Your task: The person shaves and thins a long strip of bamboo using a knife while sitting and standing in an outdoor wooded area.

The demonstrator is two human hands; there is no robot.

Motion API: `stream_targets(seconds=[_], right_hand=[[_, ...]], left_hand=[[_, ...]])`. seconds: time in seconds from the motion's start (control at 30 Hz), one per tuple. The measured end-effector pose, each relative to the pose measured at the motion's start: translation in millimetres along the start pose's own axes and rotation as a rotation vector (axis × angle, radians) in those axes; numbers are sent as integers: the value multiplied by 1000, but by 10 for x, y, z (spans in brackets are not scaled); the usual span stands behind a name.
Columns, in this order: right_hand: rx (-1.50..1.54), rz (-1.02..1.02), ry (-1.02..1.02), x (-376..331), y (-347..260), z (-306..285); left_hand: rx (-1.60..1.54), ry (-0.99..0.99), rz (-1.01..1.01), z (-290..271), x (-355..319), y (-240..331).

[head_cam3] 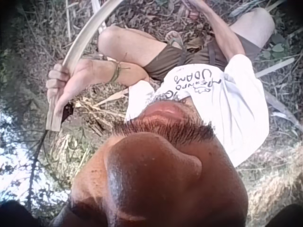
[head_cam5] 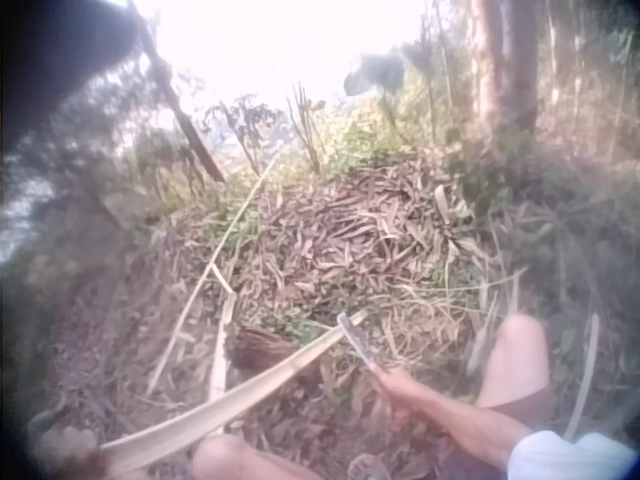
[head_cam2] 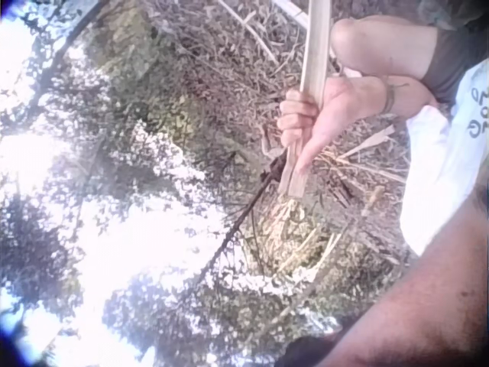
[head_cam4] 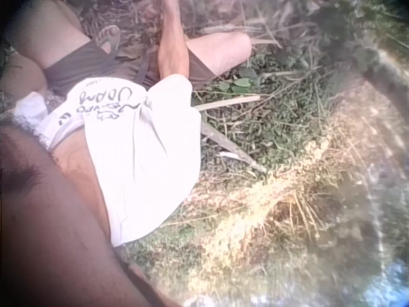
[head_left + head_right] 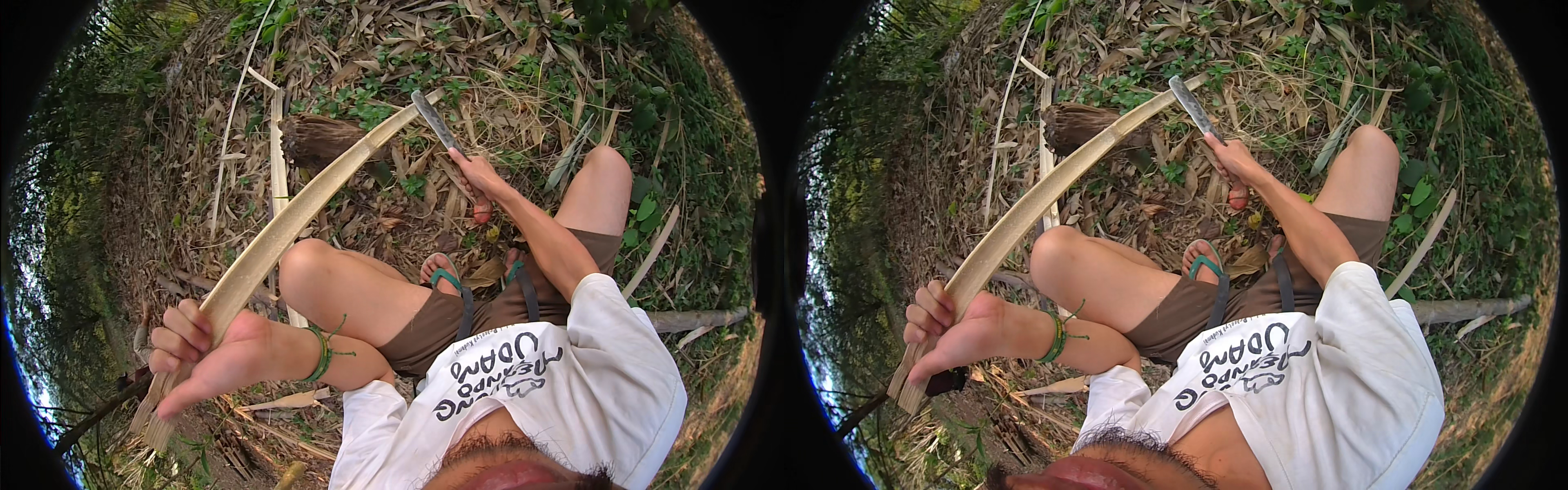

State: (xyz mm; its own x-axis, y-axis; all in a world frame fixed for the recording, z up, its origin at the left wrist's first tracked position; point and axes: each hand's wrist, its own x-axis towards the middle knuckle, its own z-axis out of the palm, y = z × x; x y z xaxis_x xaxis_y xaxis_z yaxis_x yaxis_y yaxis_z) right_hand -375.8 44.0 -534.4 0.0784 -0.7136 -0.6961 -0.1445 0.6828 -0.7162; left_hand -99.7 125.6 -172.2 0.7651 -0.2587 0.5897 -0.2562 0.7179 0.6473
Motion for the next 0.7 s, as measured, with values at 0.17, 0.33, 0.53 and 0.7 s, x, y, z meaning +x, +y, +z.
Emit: stream_targets(seconds=[0.17, 0.33, 0.53, 0.7], right_hand=[[-45, -8, -26, -23, 8, -41], [-39, -12, -24, -57, -4, -71], [-111, -29, -47, -232, -57, -73], [-123, -143, -173, -395, -176, 127]], left_hand=[[-15, -31, 10, -9, 56, -6], [64, 4, 52, 132, 34, -32], [72, -6, 65, 98, 99, -103], [104, 3, 48, -62, 209, -167]])
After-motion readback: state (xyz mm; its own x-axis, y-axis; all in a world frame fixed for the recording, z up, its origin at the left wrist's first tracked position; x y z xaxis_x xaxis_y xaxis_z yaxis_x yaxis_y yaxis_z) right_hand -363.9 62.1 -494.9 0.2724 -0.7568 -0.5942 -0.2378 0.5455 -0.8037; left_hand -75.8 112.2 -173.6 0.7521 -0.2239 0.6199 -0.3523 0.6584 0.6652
